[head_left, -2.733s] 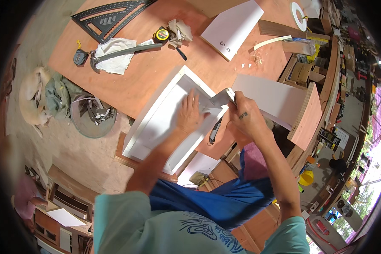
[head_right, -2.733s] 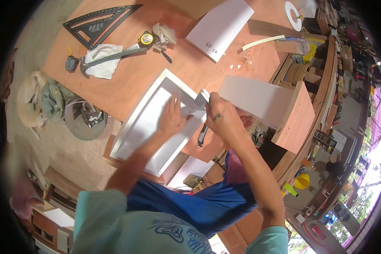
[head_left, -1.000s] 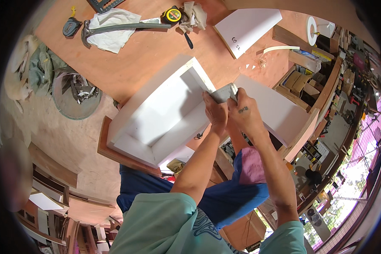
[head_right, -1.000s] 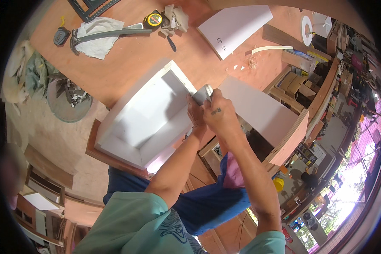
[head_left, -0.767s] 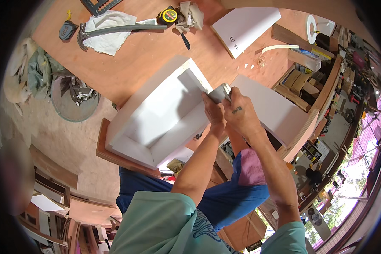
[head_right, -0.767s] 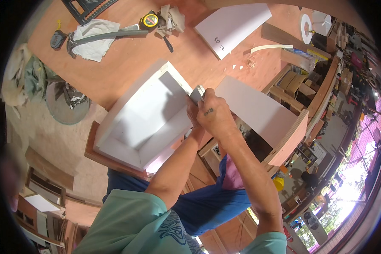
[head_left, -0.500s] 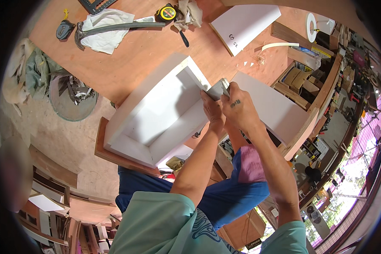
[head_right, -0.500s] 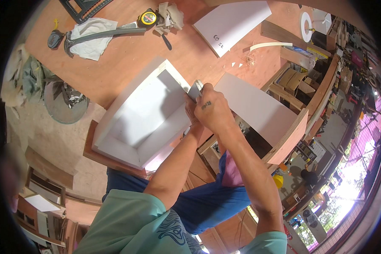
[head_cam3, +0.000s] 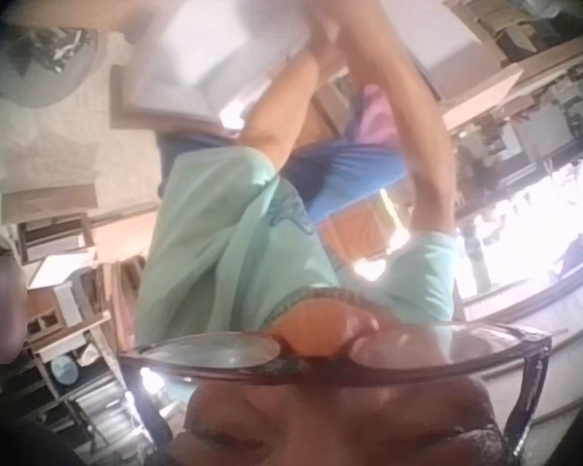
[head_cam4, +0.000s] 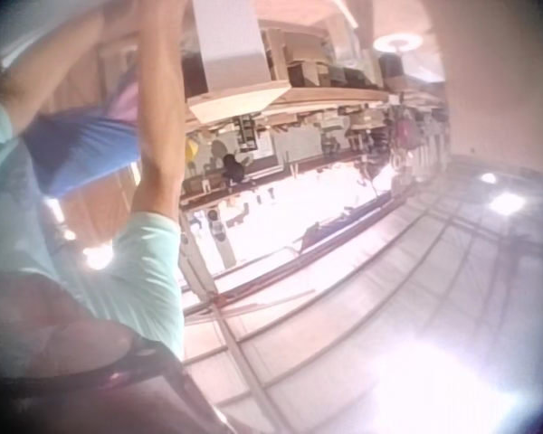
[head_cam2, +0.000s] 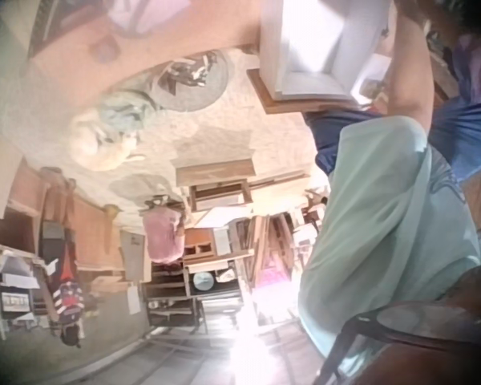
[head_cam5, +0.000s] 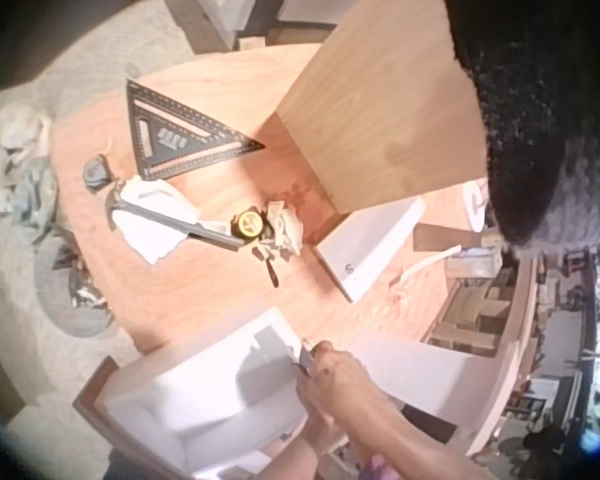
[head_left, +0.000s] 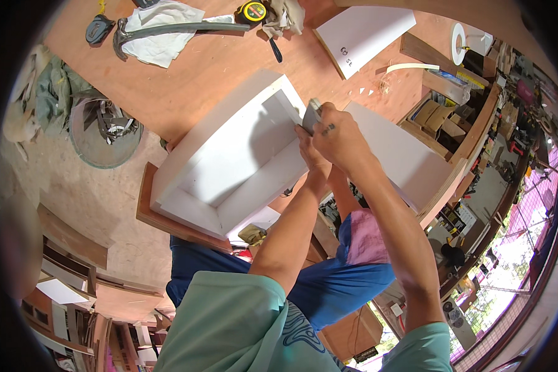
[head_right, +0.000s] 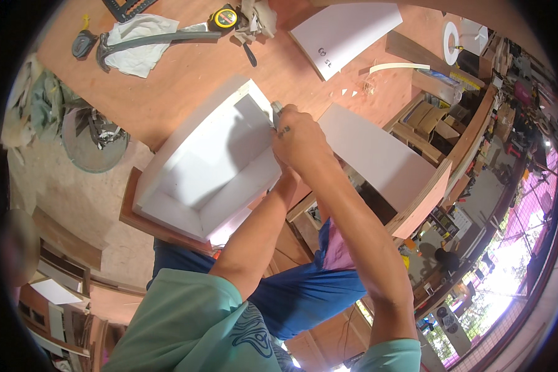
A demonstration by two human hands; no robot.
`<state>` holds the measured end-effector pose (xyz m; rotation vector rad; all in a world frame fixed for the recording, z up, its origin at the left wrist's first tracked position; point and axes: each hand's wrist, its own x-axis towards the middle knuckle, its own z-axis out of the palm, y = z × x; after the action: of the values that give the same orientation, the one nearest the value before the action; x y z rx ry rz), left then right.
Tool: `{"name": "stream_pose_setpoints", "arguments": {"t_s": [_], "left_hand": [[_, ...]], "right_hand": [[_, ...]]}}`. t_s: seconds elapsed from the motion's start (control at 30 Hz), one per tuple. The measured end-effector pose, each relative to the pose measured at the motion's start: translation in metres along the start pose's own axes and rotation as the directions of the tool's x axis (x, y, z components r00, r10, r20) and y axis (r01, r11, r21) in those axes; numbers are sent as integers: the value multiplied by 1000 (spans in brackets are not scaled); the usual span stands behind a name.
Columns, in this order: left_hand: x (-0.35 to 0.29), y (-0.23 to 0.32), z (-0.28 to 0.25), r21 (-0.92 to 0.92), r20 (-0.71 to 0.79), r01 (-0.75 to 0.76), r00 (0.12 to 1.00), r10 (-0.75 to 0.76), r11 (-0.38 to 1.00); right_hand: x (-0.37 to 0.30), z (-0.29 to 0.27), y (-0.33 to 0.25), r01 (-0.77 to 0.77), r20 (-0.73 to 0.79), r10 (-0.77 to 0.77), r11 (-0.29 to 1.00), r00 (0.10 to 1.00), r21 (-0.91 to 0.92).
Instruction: The person assembles a white wooden drawer by attaching thin wooden strips to its edges. They use a hammer to tap the strips into place and a hand saw to trim excess material. The drawer is rotated and repositioned repeatedly to access different sides.
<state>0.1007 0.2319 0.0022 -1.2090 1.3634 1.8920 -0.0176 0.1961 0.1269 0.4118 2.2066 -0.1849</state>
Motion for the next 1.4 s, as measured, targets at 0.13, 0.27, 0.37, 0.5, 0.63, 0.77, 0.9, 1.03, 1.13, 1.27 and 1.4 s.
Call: {"name": "stream_pose_setpoints", "arguments": {"t_s": [0.13, 0.27, 0.37, 0.5, 0.63, 0.77, 0.9, 1.03, 1.13, 1.27, 1.4], "left_hand": [[10, -17, 7, 257, -38, -147, 986, 162, 955], [19, -44, 14, 226, -91, -44, 994, 66, 973], [21, -19, 11, 266, -89, 23, 996, 1, 964], [21, -10, -4, -143, 53, 73, 996, -66, 987], [18, 4, 0, -426, 93, 263, 965, -247, 866], [30, -16, 12, -479, -12, 304, 936, -352, 824], [25, -19, 13, 151, -119, 18, 993, 0, 988], [29, -16, 15, 142, -83, 48, 996, -37, 989], [27, -13, 13, 155, -70, 45, 997, -35, 987], [36, -22, 12, 115, -65, 10, 998, -2, 993], [31, 10, 10, -125, -110, 73, 990, -87, 990]], "right_hand": [[7, 2, -6, -28, 32, 30, 999, 999, -40], [-10, -3, 0, 81, -48, -82, 996, 995, -34], [-24, -4, 12, 78, -122, -76, 997, 990, 12], [-25, 3, 12, 122, -184, -113, 992, 976, 38], [-24, 0, 5, 106, -186, -90, 992, 978, 73], [-9, -8, -9, 68, -97, -62, 996, 993, 54], [17, -7, -8, 64, -25, -64, 998, 998, 12], [29, -11, -31, -16, 60, 17, 1000, 998, -20], [29, -9, -32, -14, 57, 16, 999, 998, -32], [11, -6, -28, 57, -68, -65, 992, 996, -111], [-1, -20, -16, 70, -121, -73, 997, 990, -27]]}}
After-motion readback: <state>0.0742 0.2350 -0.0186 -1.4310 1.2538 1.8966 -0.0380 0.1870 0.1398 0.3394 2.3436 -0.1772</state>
